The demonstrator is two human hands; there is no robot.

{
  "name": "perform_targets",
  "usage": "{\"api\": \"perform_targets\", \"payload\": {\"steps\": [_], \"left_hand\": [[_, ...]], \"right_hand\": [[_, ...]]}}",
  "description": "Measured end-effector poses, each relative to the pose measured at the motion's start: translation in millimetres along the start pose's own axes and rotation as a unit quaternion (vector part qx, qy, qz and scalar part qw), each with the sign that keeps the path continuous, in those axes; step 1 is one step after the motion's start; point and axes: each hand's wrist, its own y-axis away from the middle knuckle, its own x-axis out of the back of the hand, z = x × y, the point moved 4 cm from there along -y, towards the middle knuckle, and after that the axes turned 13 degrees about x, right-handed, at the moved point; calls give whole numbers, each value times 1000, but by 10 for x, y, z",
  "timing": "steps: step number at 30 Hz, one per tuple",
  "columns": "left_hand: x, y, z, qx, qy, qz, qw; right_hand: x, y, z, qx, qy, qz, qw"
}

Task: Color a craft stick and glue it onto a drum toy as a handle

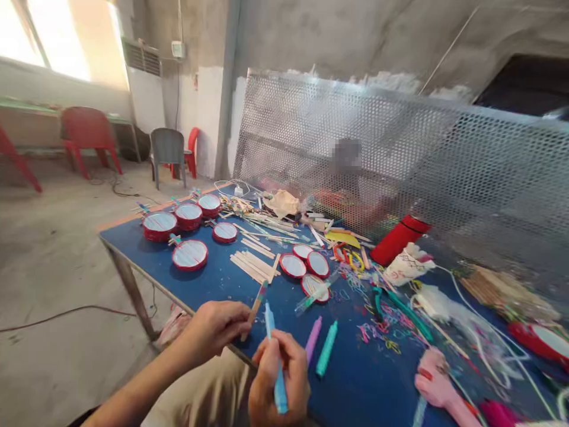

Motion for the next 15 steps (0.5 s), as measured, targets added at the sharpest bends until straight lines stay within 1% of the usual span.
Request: {"api": "perform_targets", "payload": {"steps": [5,9,11,15], "left_hand": [[-26,-21,16,5,-1,4,1000],[-10,-10,35,7,2,0,1000],[0,-4,36,7,0,1,1000],[0,11,27,-2,-8,10,1000]], "right_hand": [[-30,-68,-15,35,-5,-52,998],[-36,-70,-25,49,-11,-75,996],[-32,-58,-25,45,1,-76,996],[-9,-50,-29,30,31,-42,998]]}}
